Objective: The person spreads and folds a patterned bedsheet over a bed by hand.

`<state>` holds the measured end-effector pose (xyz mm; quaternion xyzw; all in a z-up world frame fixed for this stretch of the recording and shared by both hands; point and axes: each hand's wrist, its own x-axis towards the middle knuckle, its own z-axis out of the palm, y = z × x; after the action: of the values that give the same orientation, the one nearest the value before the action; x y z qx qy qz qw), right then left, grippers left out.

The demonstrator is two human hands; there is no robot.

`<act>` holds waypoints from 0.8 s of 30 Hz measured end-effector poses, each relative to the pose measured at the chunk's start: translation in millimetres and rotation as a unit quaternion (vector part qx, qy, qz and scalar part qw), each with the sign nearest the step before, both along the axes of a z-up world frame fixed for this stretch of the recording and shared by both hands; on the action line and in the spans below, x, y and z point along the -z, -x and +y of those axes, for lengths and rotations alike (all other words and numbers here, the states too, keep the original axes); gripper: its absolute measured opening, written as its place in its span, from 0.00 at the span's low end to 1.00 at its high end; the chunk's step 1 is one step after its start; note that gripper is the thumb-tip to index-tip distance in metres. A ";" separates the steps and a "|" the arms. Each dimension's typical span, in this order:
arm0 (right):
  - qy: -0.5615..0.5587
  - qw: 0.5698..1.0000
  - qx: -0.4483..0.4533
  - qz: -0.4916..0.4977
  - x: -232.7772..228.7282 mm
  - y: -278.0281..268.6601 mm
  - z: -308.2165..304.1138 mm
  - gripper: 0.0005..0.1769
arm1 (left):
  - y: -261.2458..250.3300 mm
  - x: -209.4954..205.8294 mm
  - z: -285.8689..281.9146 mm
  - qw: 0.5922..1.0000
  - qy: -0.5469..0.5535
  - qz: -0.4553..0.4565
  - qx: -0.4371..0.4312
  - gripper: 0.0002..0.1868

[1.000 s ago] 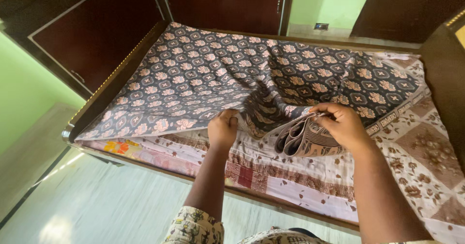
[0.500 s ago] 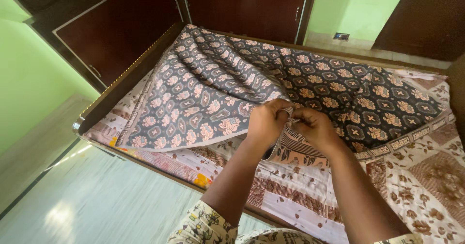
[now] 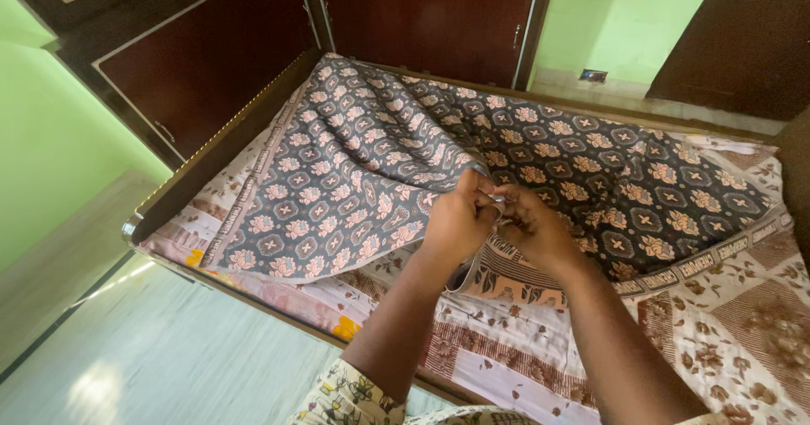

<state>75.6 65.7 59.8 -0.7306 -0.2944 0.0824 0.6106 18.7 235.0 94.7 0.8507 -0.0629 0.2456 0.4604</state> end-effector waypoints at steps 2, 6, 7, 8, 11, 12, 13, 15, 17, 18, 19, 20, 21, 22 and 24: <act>0.060 0.997 0.049 -0.012 5.9 2.3 1.6 0.24 | 4.0 -4.8 1.5 0.999 -0.022 -0.020 0.022 0.20; 0.068 0.990 0.094 -0.076 10.8 2.0 7.0 0.17 | 7.5 0.7 16.3 0.995 0.068 -0.001 0.069 0.18; 0.091 0.986 0.125 -0.064 7.5 1.6 7.1 0.16 | 6.1 9.0 24.5 0.991 0.094 -0.016 0.098 0.15; 0.113 0.980 0.155 -0.052 1.3 -0.5 7.4 0.16 | 3.7 19.4 33.7 0.984 0.119 -0.032 0.127 0.12; 0.127 0.971 0.194 -0.061 -15.7 0.6 7.8 0.15 | 2.6 61.3 58.8 0.996 0.034 0.011 0.086 0.07; 0.124 0.970 0.198 -0.071 -19.9 0.9 7.1 0.14 | 3.9 74.2 69.2 0.996 0.022 0.034 0.085 0.08; 0.120 0.969 0.211 -0.044 -22.5 0.6 7.7 0.15 | 6.1 85.3 80.6 0.995 0.009 0.056 0.084 0.09; 0.115 0.965 0.235 0.010 -23.6 0.0 6.2 0.15 | 9.9 103.9 93.8 0.990 -0.024 0.125 0.064 0.12; 0.069 0.974 0.210 -0.056 -23.3 -5.5 3.3 0.14 | 12.0 118.5 103.1 0.974 -0.066 0.217 0.026 0.17; 0.046 0.975 0.197 -0.090 -23.1 -8.5 0.9 0.13 | 12.4 126.0 107.1 0.969 -0.082 0.232 0.001 0.16; 0.025 0.976 0.198 -0.085 -23.1 -11.0 -1.7 0.13 | 11.9 134.2 111.0 0.964 -0.098 0.248 -0.024 0.16; 0.003 0.977 0.199 -0.080 -23.5 -13.7 -4.1 0.14 | 10.1 142.5 115.5 0.957 -0.115 0.262 -0.048 0.16; -0.018 0.977 0.201 -0.075 -24.3 -15.7 -6.5 0.14 | 8.4 151.1 121.6 0.955 -0.130 0.259 -0.071 0.15; -0.022 0.976 0.205 -0.069 -26.1 -16.6 -10.0 0.14 | 6.0 159.5 128.8 0.952 -0.145 0.255 -0.093 0.14; -0.031 0.975 0.214 -0.057 -30.4 -16.5 -15.7 0.14 | 0.6 174.6 142.6 0.948 -0.161 0.244 -0.124 0.10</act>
<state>92.1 50.0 90.2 -0.7606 -0.1677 -0.1010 0.6191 18.1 377.6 -79.9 0.9487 0.1184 0.0722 0.2841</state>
